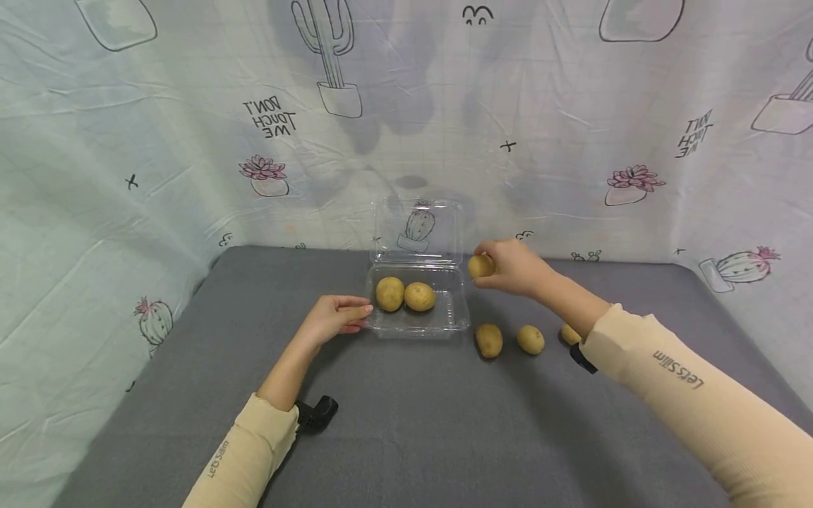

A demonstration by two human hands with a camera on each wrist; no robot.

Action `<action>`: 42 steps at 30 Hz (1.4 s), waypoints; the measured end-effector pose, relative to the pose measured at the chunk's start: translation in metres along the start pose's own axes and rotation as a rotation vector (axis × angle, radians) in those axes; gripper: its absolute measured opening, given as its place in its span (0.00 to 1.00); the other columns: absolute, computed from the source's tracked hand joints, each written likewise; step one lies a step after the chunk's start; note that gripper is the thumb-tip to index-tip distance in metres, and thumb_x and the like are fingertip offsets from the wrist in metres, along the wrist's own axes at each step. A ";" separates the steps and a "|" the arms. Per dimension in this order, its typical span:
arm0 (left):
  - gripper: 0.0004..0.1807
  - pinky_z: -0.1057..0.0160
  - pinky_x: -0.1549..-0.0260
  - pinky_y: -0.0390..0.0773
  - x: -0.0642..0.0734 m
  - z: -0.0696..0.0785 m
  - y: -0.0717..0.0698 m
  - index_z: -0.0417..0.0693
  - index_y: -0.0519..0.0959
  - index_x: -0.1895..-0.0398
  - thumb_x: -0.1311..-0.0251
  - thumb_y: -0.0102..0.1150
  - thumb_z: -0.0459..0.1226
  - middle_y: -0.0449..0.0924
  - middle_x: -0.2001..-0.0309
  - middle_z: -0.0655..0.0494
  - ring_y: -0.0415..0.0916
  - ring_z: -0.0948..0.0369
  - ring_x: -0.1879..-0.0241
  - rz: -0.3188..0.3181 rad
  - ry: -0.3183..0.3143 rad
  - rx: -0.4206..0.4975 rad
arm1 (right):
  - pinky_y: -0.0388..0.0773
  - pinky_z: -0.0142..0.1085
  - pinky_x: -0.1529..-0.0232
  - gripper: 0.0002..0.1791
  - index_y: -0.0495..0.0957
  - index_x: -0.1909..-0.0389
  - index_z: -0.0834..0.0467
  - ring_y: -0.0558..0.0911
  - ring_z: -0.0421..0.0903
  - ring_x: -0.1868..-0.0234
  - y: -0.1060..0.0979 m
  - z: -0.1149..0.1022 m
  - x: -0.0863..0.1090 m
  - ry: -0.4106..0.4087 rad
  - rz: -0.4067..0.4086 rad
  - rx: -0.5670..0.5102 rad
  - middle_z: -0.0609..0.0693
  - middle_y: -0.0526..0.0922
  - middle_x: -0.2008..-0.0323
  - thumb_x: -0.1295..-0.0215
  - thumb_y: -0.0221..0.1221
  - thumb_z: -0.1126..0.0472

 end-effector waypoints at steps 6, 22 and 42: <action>0.19 0.60 0.65 0.82 0.001 0.002 -0.001 0.36 0.78 0.51 0.43 0.62 0.39 0.82 0.58 0.42 0.82 0.58 0.68 0.010 0.000 0.003 | 0.78 0.39 0.71 0.24 0.75 0.52 0.67 0.80 0.55 0.61 0.011 -0.017 -0.012 -0.057 -0.008 -0.011 0.63 0.81 0.58 0.48 0.66 0.59; 0.18 0.62 0.66 0.82 0.000 0.001 0.000 0.36 0.79 0.52 0.43 0.62 0.38 0.82 0.59 0.41 0.82 0.59 0.69 0.012 0.007 0.007 | 0.75 0.39 0.74 0.22 0.77 0.54 0.61 0.76 0.47 0.69 0.047 -0.039 -0.027 -0.095 -0.094 0.145 0.54 0.78 0.63 0.52 0.67 0.62; 0.18 0.60 0.65 0.82 -0.001 0.001 -0.001 0.37 0.79 0.52 0.43 0.62 0.38 0.83 0.59 0.42 0.82 0.58 0.69 0.013 0.000 0.006 | 0.75 0.37 0.78 0.21 0.81 0.57 0.59 0.76 0.48 0.71 0.069 -0.052 -0.041 -0.085 -0.219 0.353 0.54 0.78 0.65 0.57 0.68 0.68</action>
Point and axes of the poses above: each hand's wrist, its own x-axis away from the middle knuckle, its own y-axis out of the palm, z = x × y, the point moved 6 cm from there along -x, towards the middle knuckle
